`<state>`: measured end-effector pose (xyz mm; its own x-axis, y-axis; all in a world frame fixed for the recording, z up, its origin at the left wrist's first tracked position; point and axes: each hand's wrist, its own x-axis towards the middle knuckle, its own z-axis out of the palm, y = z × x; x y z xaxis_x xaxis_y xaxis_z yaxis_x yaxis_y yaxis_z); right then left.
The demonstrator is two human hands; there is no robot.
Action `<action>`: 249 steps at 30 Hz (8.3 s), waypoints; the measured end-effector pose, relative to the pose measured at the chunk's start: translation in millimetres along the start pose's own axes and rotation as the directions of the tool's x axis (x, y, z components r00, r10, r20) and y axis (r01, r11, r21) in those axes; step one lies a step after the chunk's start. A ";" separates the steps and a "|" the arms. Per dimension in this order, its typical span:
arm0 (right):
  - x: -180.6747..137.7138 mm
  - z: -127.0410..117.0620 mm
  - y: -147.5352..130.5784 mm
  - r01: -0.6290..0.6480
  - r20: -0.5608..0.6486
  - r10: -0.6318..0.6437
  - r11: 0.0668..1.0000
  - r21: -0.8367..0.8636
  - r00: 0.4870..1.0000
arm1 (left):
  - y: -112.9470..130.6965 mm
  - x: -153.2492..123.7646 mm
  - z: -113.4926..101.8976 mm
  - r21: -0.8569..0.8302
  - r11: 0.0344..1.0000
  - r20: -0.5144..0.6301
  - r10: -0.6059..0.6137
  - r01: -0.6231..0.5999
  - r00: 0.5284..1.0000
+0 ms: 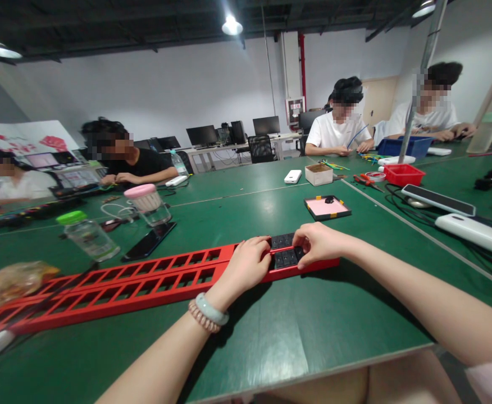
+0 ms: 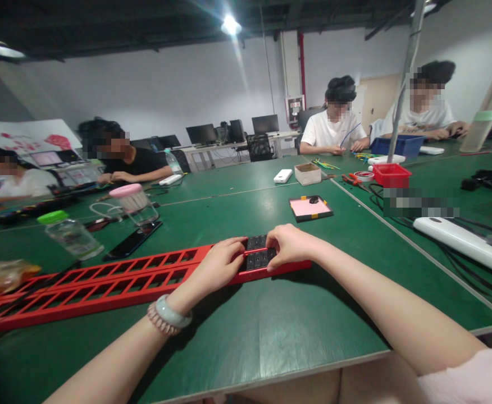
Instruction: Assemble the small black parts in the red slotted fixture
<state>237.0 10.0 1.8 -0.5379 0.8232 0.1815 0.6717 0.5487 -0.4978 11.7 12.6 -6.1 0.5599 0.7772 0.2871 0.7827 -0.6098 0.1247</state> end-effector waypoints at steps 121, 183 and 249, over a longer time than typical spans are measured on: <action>26.0 6.5 153.3 -0.530 -0.694 0.259 0.823 -0.206 0.672 | 1.9 -3.6 -1.2 -0.006 0.999 0.006 -0.034 0.034 0.999; -11.8 -0.7 123.8 -0.198 -0.825 0.264 0.962 0.189 0.499 | -2.8 3.3 -0.1 0.023 1.000 0.037 -0.002 0.002 0.999; -22.9 7.9 23.5 0.094 -0.217 -0.064 0.987 0.129 0.974 | -2.2 3.3 -0.4 -0.009 1.000 0.025 0.001 0.000 1.000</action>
<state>261.0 2.9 -20.8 -0.4563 0.7983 0.3931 0.5468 0.6001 -0.5839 11.6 16.4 -5.1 0.5669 0.7804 0.2638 0.7800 -0.6115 0.1331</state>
